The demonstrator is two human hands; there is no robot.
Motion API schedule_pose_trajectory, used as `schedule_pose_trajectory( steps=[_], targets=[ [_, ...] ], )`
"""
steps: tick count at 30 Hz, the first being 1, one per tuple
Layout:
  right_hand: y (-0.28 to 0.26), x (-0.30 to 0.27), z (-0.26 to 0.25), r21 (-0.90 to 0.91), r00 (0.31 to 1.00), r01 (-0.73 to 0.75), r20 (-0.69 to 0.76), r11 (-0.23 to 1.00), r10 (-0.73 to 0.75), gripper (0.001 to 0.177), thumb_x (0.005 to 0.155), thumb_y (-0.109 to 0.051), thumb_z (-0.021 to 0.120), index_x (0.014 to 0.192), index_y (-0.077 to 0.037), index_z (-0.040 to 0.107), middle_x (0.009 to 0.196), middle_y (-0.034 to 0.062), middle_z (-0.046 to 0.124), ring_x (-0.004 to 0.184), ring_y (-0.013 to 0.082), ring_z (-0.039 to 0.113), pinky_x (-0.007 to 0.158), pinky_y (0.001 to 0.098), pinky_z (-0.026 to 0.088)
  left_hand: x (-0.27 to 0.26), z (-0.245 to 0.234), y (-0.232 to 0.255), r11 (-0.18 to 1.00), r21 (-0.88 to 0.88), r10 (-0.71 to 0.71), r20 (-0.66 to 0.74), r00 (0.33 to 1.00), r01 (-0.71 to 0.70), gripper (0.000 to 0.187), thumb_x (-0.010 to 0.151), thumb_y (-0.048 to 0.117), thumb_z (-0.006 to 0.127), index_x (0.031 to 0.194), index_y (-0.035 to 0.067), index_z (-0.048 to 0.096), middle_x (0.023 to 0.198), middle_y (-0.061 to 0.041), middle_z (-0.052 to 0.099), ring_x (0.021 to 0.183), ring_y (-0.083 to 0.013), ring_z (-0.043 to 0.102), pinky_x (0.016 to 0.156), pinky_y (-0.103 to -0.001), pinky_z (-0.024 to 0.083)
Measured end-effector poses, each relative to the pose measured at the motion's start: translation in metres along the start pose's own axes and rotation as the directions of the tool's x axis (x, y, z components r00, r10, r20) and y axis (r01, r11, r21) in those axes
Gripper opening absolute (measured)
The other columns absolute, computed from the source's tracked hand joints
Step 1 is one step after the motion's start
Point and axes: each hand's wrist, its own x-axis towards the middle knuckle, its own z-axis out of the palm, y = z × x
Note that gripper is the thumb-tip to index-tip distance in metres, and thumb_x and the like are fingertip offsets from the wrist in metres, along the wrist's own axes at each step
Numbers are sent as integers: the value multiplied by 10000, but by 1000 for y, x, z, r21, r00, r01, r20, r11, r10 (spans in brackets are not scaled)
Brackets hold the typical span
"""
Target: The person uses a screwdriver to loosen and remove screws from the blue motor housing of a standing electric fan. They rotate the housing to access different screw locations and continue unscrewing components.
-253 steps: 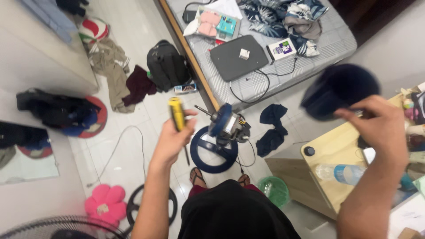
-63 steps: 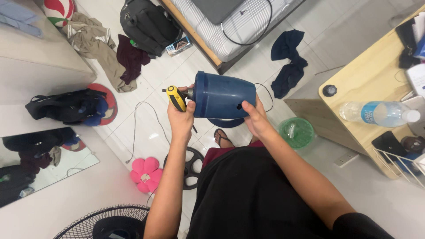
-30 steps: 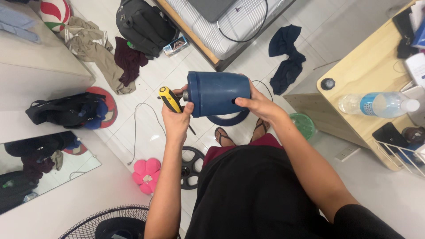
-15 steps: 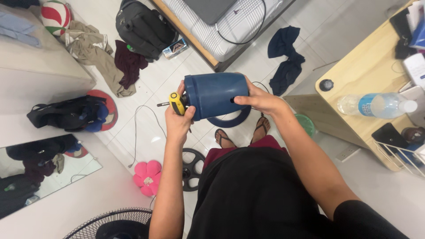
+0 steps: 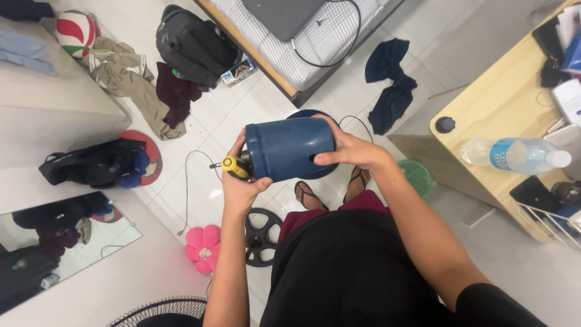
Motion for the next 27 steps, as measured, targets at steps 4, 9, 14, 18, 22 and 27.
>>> schedule_pose_trajectory(
  steps=[4,9,14,18,22,27],
  targets=[
    [-4,1,-12,-143,998,56,45,988,-50,1112,728,-325,869,1604,-87,226,1536,191,415,1507,329,331,1193,429,297,1,4,2,999,35,-19,7,1000,19,1018,689,303,951,1487,-55,431,1657,-191,352,1438,-309,494,1152,-415,511],
    [-15,8,-17,-143,991,40,129,989,-21,1145,716,-422,865,1574,-60,198,1504,217,434,1459,345,407,1167,445,360,0,-4,4,978,200,53,67,996,-66,999,720,367,931,1495,-75,483,1652,-214,427,1539,-336,440,1257,-455,399],
    [-3,8,5,-133,998,17,-61,991,-25,1130,736,-534,798,1601,-70,238,1535,250,407,1494,370,353,1200,475,304,1,-4,-1,977,212,16,-5,1000,-15,1031,714,458,904,1503,-55,481,1617,-222,450,1510,-335,447,1252,-450,374],
    [16,2,18,16,981,99,-169,995,-95,1148,728,-569,774,1605,-63,232,1582,246,345,1527,396,296,1202,499,297,-3,-4,-3,975,222,-10,-91,996,30,912,724,471,905,1395,-42,561,1551,-228,514,1462,-337,498,1224,-454,415],
    [25,-6,22,110,974,115,-209,987,-91,1158,726,-561,779,1603,-61,212,1577,244,348,1530,407,290,1223,506,261,-7,1,-7,985,173,1,-103,995,17,863,738,502,910,1340,-32,597,1531,-207,536,1446,-325,521,1207,-451,444],
    [29,-9,38,135,953,134,-288,982,-90,1158,726,-566,761,1611,-55,216,1548,245,379,1509,406,326,1213,509,288,-11,3,-6,981,190,-20,-157,987,50,906,700,608,894,1301,-12,618,1509,-179,573,1377,-297,584,1119,-420,528]
  ],
)
